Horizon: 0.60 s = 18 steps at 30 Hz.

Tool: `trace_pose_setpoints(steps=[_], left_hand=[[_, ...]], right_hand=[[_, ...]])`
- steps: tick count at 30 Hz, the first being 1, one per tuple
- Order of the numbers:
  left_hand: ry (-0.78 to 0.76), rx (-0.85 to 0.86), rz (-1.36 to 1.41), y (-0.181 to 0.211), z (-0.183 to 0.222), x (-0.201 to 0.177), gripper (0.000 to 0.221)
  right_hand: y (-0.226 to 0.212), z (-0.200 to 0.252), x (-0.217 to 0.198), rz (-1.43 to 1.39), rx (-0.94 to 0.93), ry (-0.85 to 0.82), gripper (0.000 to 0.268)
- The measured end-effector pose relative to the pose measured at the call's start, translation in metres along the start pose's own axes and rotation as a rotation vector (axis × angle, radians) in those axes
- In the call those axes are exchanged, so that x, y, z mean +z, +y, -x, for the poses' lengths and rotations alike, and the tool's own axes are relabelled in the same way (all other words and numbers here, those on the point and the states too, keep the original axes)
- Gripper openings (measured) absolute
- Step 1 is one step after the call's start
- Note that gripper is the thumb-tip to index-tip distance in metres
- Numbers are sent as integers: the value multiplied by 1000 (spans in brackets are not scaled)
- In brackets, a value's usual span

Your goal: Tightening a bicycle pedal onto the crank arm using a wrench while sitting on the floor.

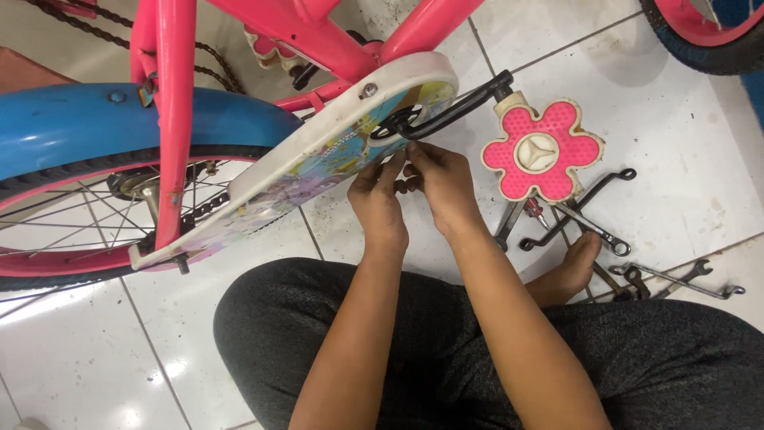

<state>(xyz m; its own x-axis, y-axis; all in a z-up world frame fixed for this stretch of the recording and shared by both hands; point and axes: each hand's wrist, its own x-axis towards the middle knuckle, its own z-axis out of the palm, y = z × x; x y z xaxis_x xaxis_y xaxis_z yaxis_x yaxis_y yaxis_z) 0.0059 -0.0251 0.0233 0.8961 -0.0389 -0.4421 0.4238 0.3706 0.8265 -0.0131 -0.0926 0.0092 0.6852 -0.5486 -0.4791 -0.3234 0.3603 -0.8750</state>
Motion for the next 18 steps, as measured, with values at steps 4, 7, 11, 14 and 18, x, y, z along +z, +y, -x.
trace_pose_setpoints(steps=[4, 7, 11, 14, 18], left_hand=[[3, -1, -4, -4, -2, 0, 25], [7, 2, -11, -6, -3, -1, 24], [7, -2, -22, -10, -3, -1, 24], [0, 3, -20, -9, -5, 2, 24], [4, 6, -23, -10, -5, 2, 24]], right_hand=[[0, -1, 3, -97, 37, 5, 40], [1, -7, 3, -162, 64, -9, 37], [3, -9, 3, -182, 59, 2, 35], [-1, -2, 7, -125, 36, 26, 37], [8, -1, 8, -97, 6, 57, 37]])
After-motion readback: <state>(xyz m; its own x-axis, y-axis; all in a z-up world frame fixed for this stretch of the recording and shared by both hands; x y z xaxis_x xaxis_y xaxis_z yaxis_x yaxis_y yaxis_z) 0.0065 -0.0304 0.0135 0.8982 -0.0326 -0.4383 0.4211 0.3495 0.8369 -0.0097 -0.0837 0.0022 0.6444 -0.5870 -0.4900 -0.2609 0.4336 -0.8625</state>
